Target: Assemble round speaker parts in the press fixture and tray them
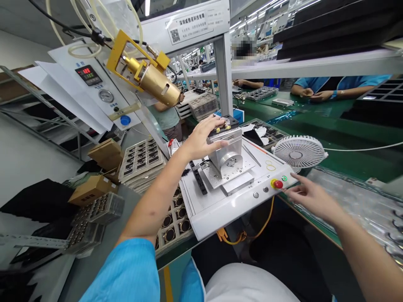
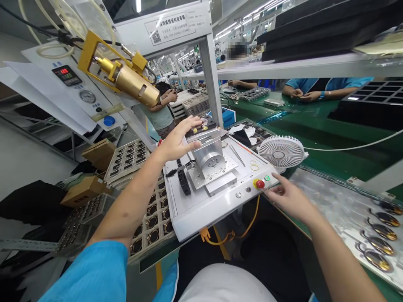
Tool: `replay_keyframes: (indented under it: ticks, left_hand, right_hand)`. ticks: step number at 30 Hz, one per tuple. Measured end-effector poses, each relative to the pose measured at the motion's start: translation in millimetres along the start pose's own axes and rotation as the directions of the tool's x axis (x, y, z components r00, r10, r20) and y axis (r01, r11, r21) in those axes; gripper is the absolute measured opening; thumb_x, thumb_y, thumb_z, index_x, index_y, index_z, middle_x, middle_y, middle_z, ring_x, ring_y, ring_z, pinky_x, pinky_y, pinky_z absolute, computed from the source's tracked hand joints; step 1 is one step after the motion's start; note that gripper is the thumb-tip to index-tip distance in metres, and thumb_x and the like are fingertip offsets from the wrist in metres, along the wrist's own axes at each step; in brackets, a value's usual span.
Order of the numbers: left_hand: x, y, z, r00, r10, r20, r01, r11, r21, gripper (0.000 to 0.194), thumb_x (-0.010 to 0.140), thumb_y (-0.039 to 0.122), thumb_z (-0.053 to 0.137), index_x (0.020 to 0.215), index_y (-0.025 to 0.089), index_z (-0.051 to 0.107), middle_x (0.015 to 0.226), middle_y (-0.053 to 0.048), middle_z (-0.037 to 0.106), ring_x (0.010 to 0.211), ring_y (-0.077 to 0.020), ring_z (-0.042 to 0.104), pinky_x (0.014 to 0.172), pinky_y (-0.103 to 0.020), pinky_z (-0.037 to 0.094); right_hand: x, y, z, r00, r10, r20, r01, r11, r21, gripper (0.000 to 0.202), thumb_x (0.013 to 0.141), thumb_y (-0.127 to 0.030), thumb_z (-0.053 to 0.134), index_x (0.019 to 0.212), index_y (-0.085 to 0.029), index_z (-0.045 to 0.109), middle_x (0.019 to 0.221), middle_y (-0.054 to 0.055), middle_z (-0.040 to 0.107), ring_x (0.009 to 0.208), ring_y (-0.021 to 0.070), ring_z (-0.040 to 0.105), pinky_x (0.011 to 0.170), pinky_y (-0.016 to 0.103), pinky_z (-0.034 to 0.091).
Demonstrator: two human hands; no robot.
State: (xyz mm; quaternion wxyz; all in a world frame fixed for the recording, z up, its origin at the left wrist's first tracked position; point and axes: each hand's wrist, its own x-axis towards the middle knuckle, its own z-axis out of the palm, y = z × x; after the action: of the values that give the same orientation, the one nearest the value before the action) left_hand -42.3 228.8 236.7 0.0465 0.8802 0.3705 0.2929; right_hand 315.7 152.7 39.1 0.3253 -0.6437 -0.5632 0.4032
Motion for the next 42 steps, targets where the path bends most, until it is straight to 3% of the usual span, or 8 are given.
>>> replay_keyframes:
  ticks: [9, 14, 19, 23, 29, 33, 37, 42]
  left_hand:
    - [-133, 52, 71.1, 0.896, -0.165, -0.411, -0.058, 0.876, -0.479, 0.037, 0.094, 0.057, 0.067, 0.12, 0.032, 0.072, 0.133, -0.009, 0.071, 0.131, -0.0285, 0.064, 0.119, -0.053, 0.047]
    - [-208, 91, 153.7, 0.796, -0.604, -0.038, 0.316, 0.468, -0.826, 0.028, 0.088, 0.051, 0.076, 0.105, 0.028, 0.078, 0.119, -0.011, 0.076, 0.121, -0.0309, 0.069, 0.111, -0.047, 0.052]
    - [-225, 116, 202.5, 0.662, -0.65, 0.373, 0.558, 0.095, -0.825, 0.039, 0.085, 0.045, 0.082, 0.118, 0.026, 0.077, 0.127, -0.013, 0.077, 0.124, -0.0315, 0.071, 0.115, -0.049, 0.051]
    - [-219, 122, 224.3, 0.658, -0.559, 0.504, 0.526, -0.136, -0.839, 0.06, 0.076, 0.046, 0.09, 0.13, 0.026, 0.071, 0.132, -0.016, 0.075, 0.123, -0.0338, 0.072, 0.112, -0.051, 0.053]
    - [-206, 127, 240.3, 0.684, -0.54, 0.49, 0.397, -0.287, -0.872, 0.056, 0.06, 0.045, 0.099, 0.11, 0.03, 0.08, 0.111, -0.008, 0.08, 0.099, -0.0256, 0.078, 0.098, -0.043, 0.06]
    - [-206, 123, 242.4, 0.654, -0.578, 0.488, 0.436, -0.238, -0.868, 0.05, 0.061, 0.037, 0.1, 0.108, 0.031, 0.081, 0.113, -0.007, 0.08, 0.091, -0.0226, 0.078, 0.085, -0.036, 0.062]
    - [-216, 119, 239.2, 0.637, -0.6, 0.484, 0.472, -0.192, -0.86, 0.051, 0.064, 0.039, 0.097, 0.112, 0.031, 0.081, 0.116, -0.009, 0.08, 0.091, -0.0238, 0.078, 0.082, -0.037, 0.062]
    - [-222, 126, 236.6, 0.61, -0.668, 0.427, 0.434, -0.169, -0.885, 0.047, 0.063, 0.037, 0.097, 0.107, 0.027, 0.082, 0.109, -0.009, 0.082, 0.103, -0.0264, 0.078, 0.098, -0.04, 0.06]
  right_hand:
    - [2, 41, 42, 0.985, -0.167, 0.031, 0.167, 0.919, -0.357, 0.097, 0.081, -0.041, 0.064, 0.165, -0.009, 0.027, 0.096, 0.012, 0.077, 0.09, 0.0369, 0.075, 0.08, 0.044, 0.057]
    - [4, 41, 36, 0.985, -0.174, 0.007, 0.167, 0.93, -0.328, 0.09, 0.083, -0.039, 0.065, 0.16, -0.007, 0.029, 0.092, 0.011, 0.075, 0.085, 0.0327, 0.073, 0.077, 0.041, 0.055]
    - [-34, 31, 29, 0.963, -0.254, 0.091, 0.264, 0.956, -0.125, 0.066, 0.083, -0.035, 0.076, 0.142, -0.017, 0.054, 0.095, 0.007, 0.075, 0.081, 0.0249, 0.071, 0.078, 0.038, 0.057]
    - [-87, 29, 68, 0.866, -0.488, 0.106, 0.446, 0.851, 0.277, 0.081, 0.072, -0.053, 0.094, 0.139, -0.023, 0.059, 0.109, 0.008, 0.075, 0.097, 0.0249, 0.072, 0.091, 0.039, 0.058]
    - [-115, 32, 109, 0.837, -0.539, -0.094, 0.541, 0.791, 0.284, 0.082, 0.063, -0.064, 0.096, 0.128, -0.023, 0.067, 0.102, 0.008, 0.07, 0.091, 0.0246, 0.069, 0.081, 0.038, 0.059]
    - [-81, 43, 44, 0.809, -0.585, 0.061, 0.588, 0.808, -0.043, 0.068, 0.073, -0.056, 0.094, 0.127, -0.021, 0.071, 0.113, 0.012, 0.073, 0.104, 0.0277, 0.069, 0.092, 0.041, 0.059]
    - [-35, 69, -80, 0.911, -0.306, -0.276, 0.134, 0.853, -0.505, 0.017, 0.094, -0.033, 0.07, 0.092, -0.017, 0.074, 0.087, 0.011, 0.073, 0.08, 0.0265, 0.07, 0.078, 0.04, 0.058]
    - [-19, 98, -172, 0.889, -0.309, -0.336, 0.043, 0.79, -0.612, 0.034, 0.098, -0.024, 0.059, 0.064, -0.021, 0.058, 0.051, 0.0, 0.047, 0.048, 0.0148, 0.05, 0.06, 0.031, 0.045]
